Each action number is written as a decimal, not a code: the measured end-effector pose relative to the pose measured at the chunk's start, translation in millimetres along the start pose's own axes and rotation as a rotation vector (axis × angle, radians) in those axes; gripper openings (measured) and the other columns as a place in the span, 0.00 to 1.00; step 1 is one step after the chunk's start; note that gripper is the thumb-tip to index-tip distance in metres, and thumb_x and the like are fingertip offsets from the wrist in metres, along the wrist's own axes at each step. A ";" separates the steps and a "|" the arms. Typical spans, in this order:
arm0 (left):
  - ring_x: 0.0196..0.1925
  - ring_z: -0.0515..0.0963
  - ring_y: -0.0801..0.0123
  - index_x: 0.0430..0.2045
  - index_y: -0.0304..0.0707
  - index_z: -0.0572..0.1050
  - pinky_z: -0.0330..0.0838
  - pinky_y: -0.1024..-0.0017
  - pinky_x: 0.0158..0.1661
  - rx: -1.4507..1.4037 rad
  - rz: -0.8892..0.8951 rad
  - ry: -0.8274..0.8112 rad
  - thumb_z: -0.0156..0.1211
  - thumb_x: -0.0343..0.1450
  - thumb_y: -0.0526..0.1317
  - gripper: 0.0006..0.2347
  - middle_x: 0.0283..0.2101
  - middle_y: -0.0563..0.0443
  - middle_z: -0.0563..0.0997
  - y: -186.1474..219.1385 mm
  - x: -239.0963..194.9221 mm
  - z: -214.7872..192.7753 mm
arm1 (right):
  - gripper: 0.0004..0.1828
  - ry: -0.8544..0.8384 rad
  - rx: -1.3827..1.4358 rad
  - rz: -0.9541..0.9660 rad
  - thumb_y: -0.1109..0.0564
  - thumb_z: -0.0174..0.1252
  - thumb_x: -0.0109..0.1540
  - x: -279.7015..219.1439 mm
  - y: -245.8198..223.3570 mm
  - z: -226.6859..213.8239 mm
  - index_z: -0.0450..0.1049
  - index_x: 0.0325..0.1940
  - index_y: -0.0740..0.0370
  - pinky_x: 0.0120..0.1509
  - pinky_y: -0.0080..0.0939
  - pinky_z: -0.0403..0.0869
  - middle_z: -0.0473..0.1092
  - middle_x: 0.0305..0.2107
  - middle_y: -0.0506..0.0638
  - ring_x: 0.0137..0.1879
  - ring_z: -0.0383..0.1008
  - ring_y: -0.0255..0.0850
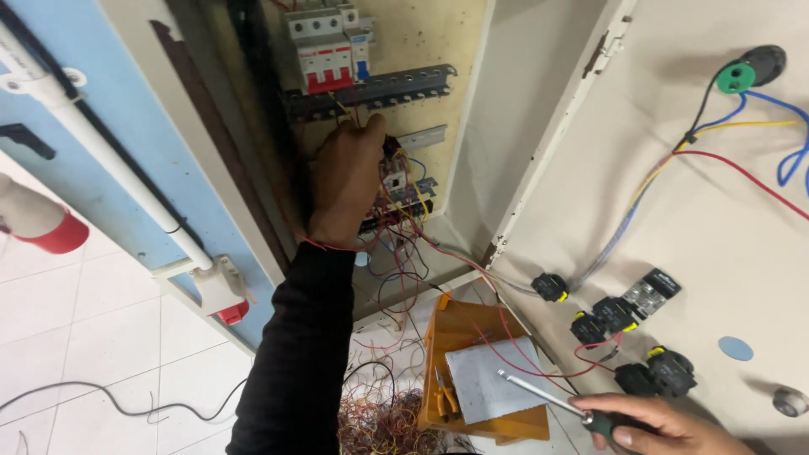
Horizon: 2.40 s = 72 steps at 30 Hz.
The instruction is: The person works inside an open electrical panel, using a screwdriver to connect and tighten wires to terminal blocks and circuit breakers. They handle multiple colored wires, strip ends, and secure connections within the panel.
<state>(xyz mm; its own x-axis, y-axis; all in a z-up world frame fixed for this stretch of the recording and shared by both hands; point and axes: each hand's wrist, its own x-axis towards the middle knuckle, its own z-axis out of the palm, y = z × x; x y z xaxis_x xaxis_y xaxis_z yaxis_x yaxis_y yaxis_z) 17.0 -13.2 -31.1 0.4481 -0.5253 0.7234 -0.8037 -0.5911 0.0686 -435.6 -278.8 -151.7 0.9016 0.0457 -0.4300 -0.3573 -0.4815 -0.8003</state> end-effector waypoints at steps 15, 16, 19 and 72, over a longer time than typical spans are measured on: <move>0.27 0.73 0.34 0.36 0.32 0.68 0.59 0.45 0.23 -0.153 -0.023 0.001 0.54 0.69 0.21 0.08 0.29 0.29 0.71 -7.7 2.1 8.1 | 0.30 0.641 -0.016 -0.247 0.51 0.55 0.64 75.1 -208.8 86.8 0.69 0.72 0.48 0.47 0.37 0.68 0.73 0.41 0.48 0.43 0.70 0.39; 0.26 0.73 0.36 0.32 0.34 0.67 0.56 0.47 0.23 -0.167 -0.036 -0.013 0.55 0.70 0.23 0.07 0.28 0.31 0.71 -8.4 3.0 6.8 | 0.29 0.656 -0.226 -0.272 0.45 0.51 0.64 87.1 -222.3 86.0 0.66 0.71 0.48 0.67 0.40 0.68 0.75 0.61 0.49 0.64 0.77 0.42; 0.23 0.66 0.46 0.30 0.36 0.65 0.52 0.51 0.26 -0.204 -0.067 -0.028 0.50 0.71 0.21 0.08 0.28 0.35 0.68 -10.1 1.9 6.0 | 0.30 0.761 -0.414 -0.424 0.54 0.46 0.66 126.4 -230.1 87.2 0.58 0.75 0.56 0.63 0.55 0.70 0.70 0.60 0.62 0.61 0.72 0.60; 0.43 0.81 0.39 0.30 0.43 0.67 0.76 0.49 0.44 -0.082 -0.158 -0.141 0.66 0.64 0.27 0.13 0.33 0.39 0.78 1.5 5.3 3.2 | 0.24 0.821 -0.531 -0.593 0.54 0.47 0.67 194.0 -212.8 36.6 0.70 0.67 0.62 0.28 0.59 0.82 0.72 0.37 0.64 0.35 0.81 0.64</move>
<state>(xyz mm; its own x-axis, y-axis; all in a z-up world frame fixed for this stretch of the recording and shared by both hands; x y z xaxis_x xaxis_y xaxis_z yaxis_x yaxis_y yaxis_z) 19.5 -18.8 -29.3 0.6167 -0.5138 0.5964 -0.7457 -0.6240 0.2335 -193.6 -135.4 -80.1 0.8505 -0.1026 0.5158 0.1498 -0.8930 -0.4245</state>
